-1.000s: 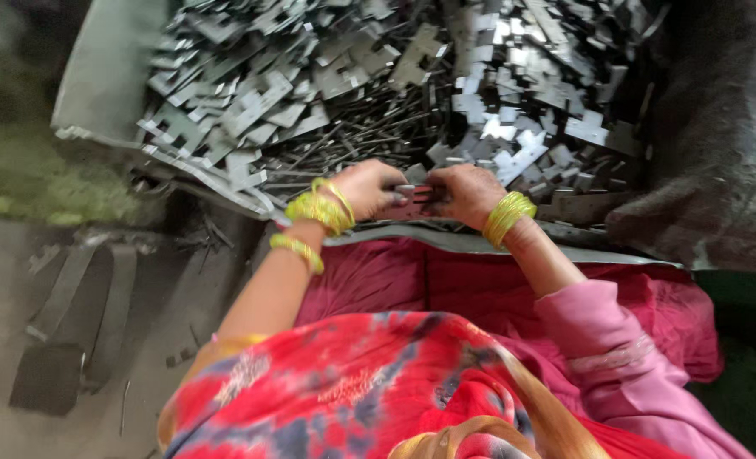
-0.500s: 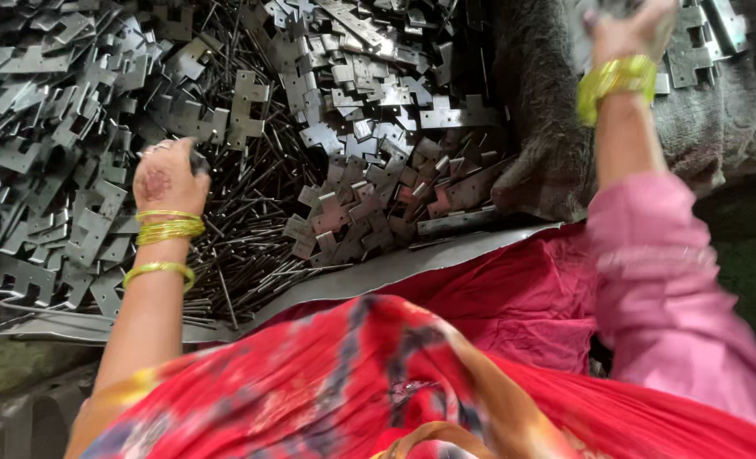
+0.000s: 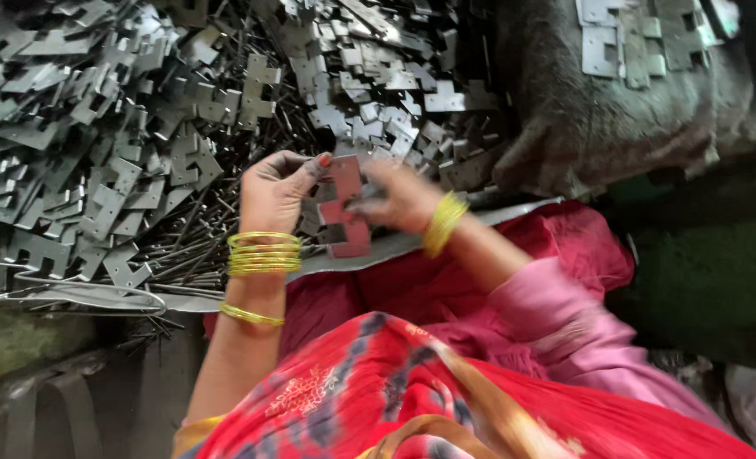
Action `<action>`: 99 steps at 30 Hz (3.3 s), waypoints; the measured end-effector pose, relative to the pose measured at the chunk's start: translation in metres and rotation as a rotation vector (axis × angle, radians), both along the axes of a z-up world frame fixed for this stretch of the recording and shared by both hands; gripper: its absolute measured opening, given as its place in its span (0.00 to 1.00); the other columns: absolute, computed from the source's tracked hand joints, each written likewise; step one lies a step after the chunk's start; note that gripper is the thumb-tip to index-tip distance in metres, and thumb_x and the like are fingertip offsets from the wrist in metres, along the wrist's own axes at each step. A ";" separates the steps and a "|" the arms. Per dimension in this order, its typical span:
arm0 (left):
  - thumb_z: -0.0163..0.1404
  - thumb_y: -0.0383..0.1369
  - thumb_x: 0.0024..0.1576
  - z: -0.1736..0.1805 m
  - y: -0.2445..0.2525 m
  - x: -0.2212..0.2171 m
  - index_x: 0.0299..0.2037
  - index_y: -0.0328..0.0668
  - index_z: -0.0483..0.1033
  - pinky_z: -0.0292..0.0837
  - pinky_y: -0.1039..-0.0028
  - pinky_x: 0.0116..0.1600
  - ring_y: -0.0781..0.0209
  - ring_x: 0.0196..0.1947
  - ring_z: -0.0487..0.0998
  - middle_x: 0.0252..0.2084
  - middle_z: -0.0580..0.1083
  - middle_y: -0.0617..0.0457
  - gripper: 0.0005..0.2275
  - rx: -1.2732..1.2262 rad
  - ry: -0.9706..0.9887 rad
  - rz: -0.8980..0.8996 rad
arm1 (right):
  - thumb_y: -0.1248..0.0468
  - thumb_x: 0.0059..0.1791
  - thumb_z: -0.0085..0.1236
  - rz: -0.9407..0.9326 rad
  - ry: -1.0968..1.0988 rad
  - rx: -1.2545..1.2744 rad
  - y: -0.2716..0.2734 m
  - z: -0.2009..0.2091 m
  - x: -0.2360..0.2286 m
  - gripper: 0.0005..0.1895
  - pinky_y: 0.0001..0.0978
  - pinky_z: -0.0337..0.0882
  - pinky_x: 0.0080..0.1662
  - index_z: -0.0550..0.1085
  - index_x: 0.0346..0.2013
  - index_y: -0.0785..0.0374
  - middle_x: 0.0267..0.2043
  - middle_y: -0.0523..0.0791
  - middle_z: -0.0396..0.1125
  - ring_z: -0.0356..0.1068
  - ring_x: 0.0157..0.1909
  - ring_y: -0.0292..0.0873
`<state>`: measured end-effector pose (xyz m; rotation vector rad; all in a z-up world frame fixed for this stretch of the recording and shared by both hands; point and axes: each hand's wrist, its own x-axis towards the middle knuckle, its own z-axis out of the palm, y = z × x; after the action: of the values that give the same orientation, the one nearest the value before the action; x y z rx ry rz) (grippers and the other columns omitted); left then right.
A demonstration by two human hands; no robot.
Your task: The person sits on the floor and repeatedly picks up small metal brackets from a large pile, separates them, and places them into a nearby container. The hands move quickly and handle the parts one at a time or in small groups.
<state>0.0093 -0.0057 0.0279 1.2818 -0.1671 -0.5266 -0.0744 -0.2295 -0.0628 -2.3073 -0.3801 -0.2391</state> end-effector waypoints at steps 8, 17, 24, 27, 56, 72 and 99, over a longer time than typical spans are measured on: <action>0.58 0.38 0.62 -0.044 0.015 -0.016 0.46 0.34 0.79 0.72 0.79 0.45 0.71 0.38 0.75 0.40 0.79 0.54 0.13 0.170 -0.246 0.149 | 0.58 0.52 0.58 -0.351 0.390 1.391 0.053 0.025 -0.027 0.15 0.35 0.75 0.43 0.75 0.46 0.67 0.40 0.46 0.74 0.74 0.40 0.42; 0.53 0.30 0.63 -0.078 0.072 -0.064 0.46 0.37 0.78 0.74 0.65 0.51 0.52 0.44 0.78 0.44 0.77 0.47 0.06 0.742 -0.638 0.612 | 0.56 0.46 0.66 -0.551 0.212 -0.018 -0.025 -0.002 0.102 0.13 0.42 0.74 0.40 0.79 0.42 0.57 0.40 0.46 0.75 0.74 0.38 0.46; 0.52 0.29 0.63 -0.081 0.066 -0.089 0.45 0.38 0.77 0.73 0.59 0.53 0.43 0.46 0.77 0.45 0.76 0.45 0.05 0.819 -0.798 0.585 | 0.65 0.50 0.55 -0.285 -0.078 -0.592 0.068 -0.027 0.160 0.05 0.45 0.75 0.45 0.78 0.34 0.59 0.43 0.52 0.70 0.72 0.47 0.54; 0.52 0.30 0.62 -0.074 0.063 -0.086 0.45 0.41 0.78 0.74 0.60 0.49 0.45 0.45 0.79 0.44 0.77 0.47 0.05 0.888 -0.831 0.613 | 0.64 0.51 0.51 -0.288 -0.109 -0.724 0.084 -0.035 0.170 0.08 0.44 0.75 0.42 0.77 0.32 0.62 0.41 0.52 0.70 0.72 0.47 0.54; 0.57 0.27 0.49 -0.141 -0.027 0.043 0.43 0.43 0.80 0.75 0.60 0.48 0.45 0.43 0.79 0.39 0.78 0.46 0.12 1.295 -0.985 0.187 | 0.71 0.53 0.58 -0.505 0.337 1.845 -0.051 -0.051 0.007 0.09 0.51 0.81 0.49 0.72 0.48 0.66 0.38 0.48 0.73 0.78 0.44 0.51; 0.61 0.22 0.51 -0.026 0.021 0.002 0.47 0.34 0.81 0.80 0.73 0.43 0.63 0.37 0.81 0.40 0.81 0.47 0.13 0.266 -0.309 0.255 | 0.50 0.52 0.46 -0.377 0.824 1.817 0.071 -0.020 0.030 0.21 0.55 0.79 0.40 0.72 0.51 0.61 0.44 0.52 0.75 0.77 0.40 0.52; 0.50 0.40 0.59 -0.062 0.050 0.059 0.41 0.42 0.84 0.77 0.55 0.47 0.41 0.42 0.81 0.42 0.79 0.37 0.13 1.293 -0.597 -0.045 | 0.69 0.43 0.67 -0.041 0.423 0.295 0.019 0.013 -0.015 0.13 0.35 0.74 0.43 0.74 0.39 0.69 0.37 0.44 0.74 0.72 0.42 0.38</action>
<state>0.0683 0.0446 -0.0344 2.6942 -0.3809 -0.2328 -0.0895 -0.2107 -0.0501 -2.0069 -0.0749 0.1646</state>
